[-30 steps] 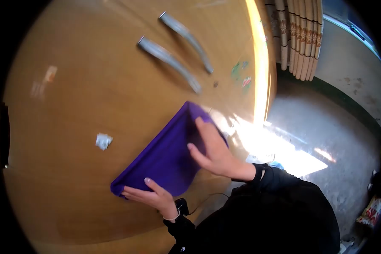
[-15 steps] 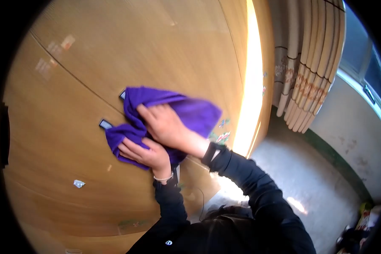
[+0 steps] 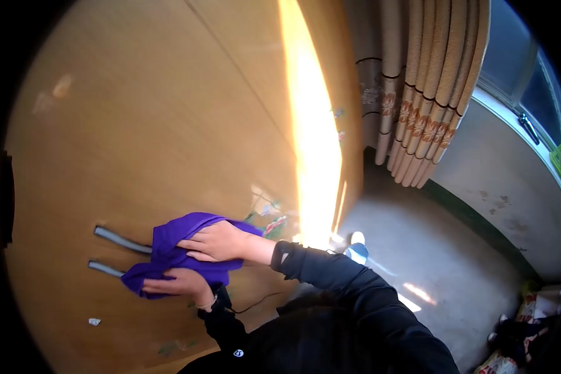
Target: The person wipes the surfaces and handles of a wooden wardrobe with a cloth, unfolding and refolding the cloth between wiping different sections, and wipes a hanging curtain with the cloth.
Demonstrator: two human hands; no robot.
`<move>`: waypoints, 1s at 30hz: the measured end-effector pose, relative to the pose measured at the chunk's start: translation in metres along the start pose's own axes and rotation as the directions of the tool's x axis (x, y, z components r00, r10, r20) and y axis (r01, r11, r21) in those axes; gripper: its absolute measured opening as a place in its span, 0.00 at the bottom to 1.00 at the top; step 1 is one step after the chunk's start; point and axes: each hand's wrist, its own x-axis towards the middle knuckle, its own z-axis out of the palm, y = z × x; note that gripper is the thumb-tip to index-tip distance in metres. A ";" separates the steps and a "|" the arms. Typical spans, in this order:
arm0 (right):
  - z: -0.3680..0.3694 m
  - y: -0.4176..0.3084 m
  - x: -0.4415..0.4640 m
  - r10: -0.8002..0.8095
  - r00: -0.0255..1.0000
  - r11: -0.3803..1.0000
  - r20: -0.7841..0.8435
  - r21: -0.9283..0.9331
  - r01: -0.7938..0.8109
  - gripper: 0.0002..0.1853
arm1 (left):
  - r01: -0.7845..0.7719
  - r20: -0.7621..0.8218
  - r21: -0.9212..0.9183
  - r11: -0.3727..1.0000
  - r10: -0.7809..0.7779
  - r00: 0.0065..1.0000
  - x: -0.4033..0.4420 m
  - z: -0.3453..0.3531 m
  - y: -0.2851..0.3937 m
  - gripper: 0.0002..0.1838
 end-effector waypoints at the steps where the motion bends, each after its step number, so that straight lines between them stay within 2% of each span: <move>1: -0.011 0.009 -0.010 0.018 0.998 1.000 0.061 -0.013 -0.018 0.13 | 0.037 0.002 0.078 0.996 -0.037 0.999 -0.002 -0.003 0.010 0.25; 2: -0.029 0.017 -0.013 0.040 0.981 0.998 0.189 -0.052 -0.031 0.16 | 0.048 0.008 0.073 0.996 -0.049 0.999 -0.001 -0.005 0.027 0.25; 4: -0.054 0.035 -0.008 0.060 0.980 0.996 0.189 -0.082 -0.045 0.16 | -0.085 -0.099 -0.084 0.993 0.077 0.992 0.000 -0.002 0.063 0.29; 5: -0.065 0.045 -0.006 0.080 0.980 0.993 0.181 -0.104 -0.061 0.16 | -0.068 -0.096 -0.090 0.994 0.059 0.994 -0.008 0.007 0.074 0.29; 6: -0.071 0.057 0.005 0.025 1.000 0.988 0.008 -0.153 -0.024 0.15 | 0.028 -0.037 -0.303 0.953 -0.041 0.999 -0.012 0.014 0.087 0.31; 7: -0.087 0.071 0.011 0.021 0.999 0.987 0.032 -0.162 -0.016 0.15 | 0.134 0.041 -0.494 0.859 -0.130 0.991 -0.016 0.022 0.103 0.33; 8: -0.105 0.084 0.014 0.041 0.995 0.981 0.093 -0.191 -0.023 0.16 | 0.025 0.085 -0.105 0.994 -0.016 0.996 -0.016 0.025 0.115 0.36; 9: -0.122 0.099 0.020 0.066 0.987 0.975 0.147 -0.222 -0.032 0.17 | 0.049 0.093 -0.106 0.993 -0.039 0.995 -0.012 0.031 0.136 0.36; 11: -0.156 0.136 0.034 -0.012 0.999 0.959 0.040 -0.281 0.023 0.18 | 0.099 0.326 0.167 0.981 -0.149 0.934 -0.008 0.057 0.178 0.38; 12: -0.178 0.155 0.042 -0.058 0.998 0.945 0.024 -0.321 0.062 0.20 | 0.114 0.233 0.100 0.988 -0.134 0.963 -0.012 0.072 0.188 0.40; 13: -0.195 0.174 0.047 -0.093 0.996 0.929 0.001 -0.360 0.087 0.21 | 0.106 0.242 0.089 0.990 -0.125 0.962 -0.013 0.083 0.203 0.40; 15: -0.217 0.217 0.045 -0.133 0.990 0.950 -0.046 -0.292 0.114 0.26 | 0.064 0.183 0.077 0.995 -0.077 0.980 -0.010 0.093 0.243 0.41; 16: -0.228 0.231 0.049 -0.181 0.975 0.940 -0.128 -0.315 0.133 0.28 | -0.023 0.197 0.080 0.996 0.007 0.980 -0.002 0.095 0.264 0.41; 17: -0.241 0.241 0.050 -0.160 0.981 0.934 -0.105 -0.336 0.116 0.30 | -0.066 0.228 0.086 0.994 0.045 0.973 -0.002 0.102 0.274 0.44; 19: -0.270 0.257 0.055 -0.040 0.998 0.924 0.042 -0.379 0.053 0.32 | -0.098 0.214 0.074 0.992 0.080 0.974 0.004 0.113 0.298 0.43; 21: -0.286 0.279 0.058 -0.086 0.996 0.906 0.020 -0.416 0.086 0.34 | -0.110 0.195 0.073 0.991 0.094 0.976 0.010 0.121 0.322 0.43; 22: -0.295 0.282 0.058 0.009 0.999 0.912 0.048 -0.409 0.012 0.34 | -0.113 0.181 0.073 0.991 0.098 0.979 0.012 0.125 0.332 0.43; 23: -0.304 0.286 0.056 0.228 0.960 0.929 0.164 -0.330 -0.165 0.34 | -0.114 0.176 0.083 0.990 0.098 0.979 0.013 0.128 0.343 0.43; 24: -0.303 0.297 0.056 0.064 0.998 0.946 0.003 -0.320 -0.060 0.33 | -0.095 0.198 0.069 0.993 0.080 0.977 0.013 0.131 0.354 0.43; 25: -0.304 0.305 0.061 -0.100 0.983 0.946 -0.156 -0.322 0.045 0.33 | -0.073 0.222 0.058 0.996 0.058 0.973 0.012 0.133 0.363 0.43; 27: -0.315 0.301 0.057 0.026 0.999 0.943 -0.038 -0.330 -0.037 0.33 | -0.037 0.200 0.115 0.993 0.013 0.980 0.005 0.134 0.374 0.43; 30: -0.323 0.317 0.057 -0.076 0.979 0.930 -0.188 -0.369 0.001 0.31 | -0.049 0.165 0.203 0.978 0.015 0.986 -0.002 0.148 0.394 0.41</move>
